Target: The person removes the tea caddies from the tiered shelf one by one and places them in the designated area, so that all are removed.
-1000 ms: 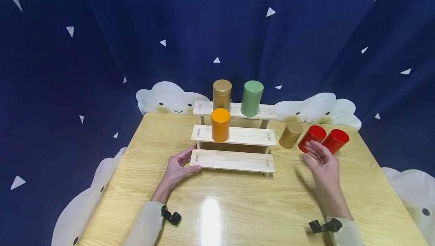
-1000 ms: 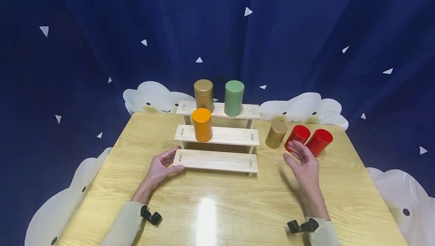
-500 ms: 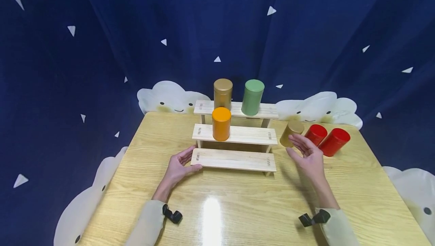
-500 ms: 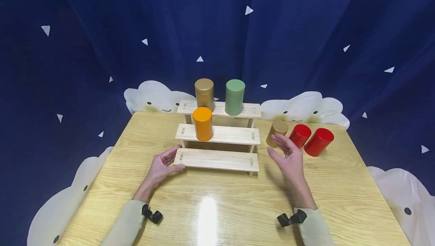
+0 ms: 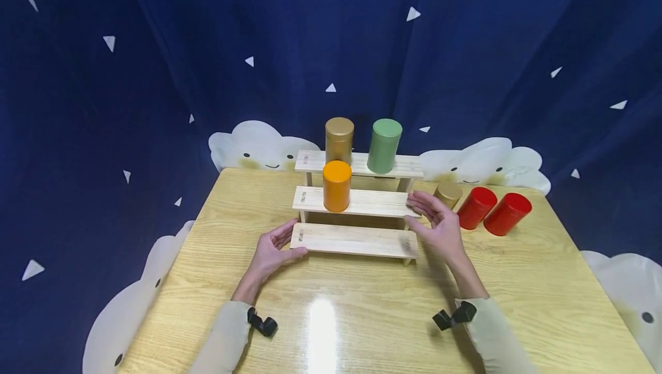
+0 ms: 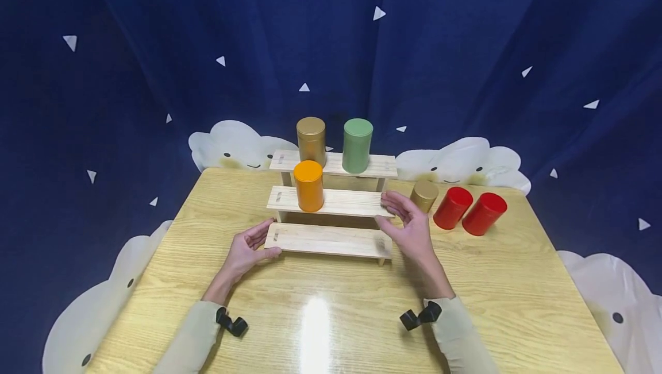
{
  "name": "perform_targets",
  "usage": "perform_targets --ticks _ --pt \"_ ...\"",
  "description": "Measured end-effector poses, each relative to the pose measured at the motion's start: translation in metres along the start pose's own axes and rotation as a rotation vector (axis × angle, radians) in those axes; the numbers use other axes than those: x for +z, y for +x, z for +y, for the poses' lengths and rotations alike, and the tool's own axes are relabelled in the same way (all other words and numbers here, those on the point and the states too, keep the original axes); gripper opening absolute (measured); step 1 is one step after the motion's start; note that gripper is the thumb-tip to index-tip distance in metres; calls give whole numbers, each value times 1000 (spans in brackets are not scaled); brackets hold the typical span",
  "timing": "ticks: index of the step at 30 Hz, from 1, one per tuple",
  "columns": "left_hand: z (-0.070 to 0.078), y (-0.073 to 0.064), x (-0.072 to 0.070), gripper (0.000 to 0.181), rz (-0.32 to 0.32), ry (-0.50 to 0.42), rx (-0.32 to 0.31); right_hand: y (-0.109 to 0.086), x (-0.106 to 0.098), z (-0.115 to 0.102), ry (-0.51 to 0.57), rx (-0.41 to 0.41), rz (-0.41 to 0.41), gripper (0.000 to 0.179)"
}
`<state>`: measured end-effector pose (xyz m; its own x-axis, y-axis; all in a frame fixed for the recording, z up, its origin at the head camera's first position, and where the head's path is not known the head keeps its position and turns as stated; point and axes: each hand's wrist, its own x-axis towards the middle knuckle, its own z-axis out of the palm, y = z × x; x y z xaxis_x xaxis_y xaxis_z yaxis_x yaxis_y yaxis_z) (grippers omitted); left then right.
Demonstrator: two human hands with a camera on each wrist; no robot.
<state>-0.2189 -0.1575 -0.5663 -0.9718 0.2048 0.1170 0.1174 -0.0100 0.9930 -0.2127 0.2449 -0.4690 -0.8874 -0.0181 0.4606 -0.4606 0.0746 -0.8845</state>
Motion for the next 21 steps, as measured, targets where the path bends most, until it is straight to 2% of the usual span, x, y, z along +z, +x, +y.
perform_targets --ticks 6,21 --pt "0 -1 0 80 10 6 -9 8 19 2 -22 -18 -45 61" --pt "2 -1 0 81 12 23 -19 24 51 2 -9 31 -128 62"
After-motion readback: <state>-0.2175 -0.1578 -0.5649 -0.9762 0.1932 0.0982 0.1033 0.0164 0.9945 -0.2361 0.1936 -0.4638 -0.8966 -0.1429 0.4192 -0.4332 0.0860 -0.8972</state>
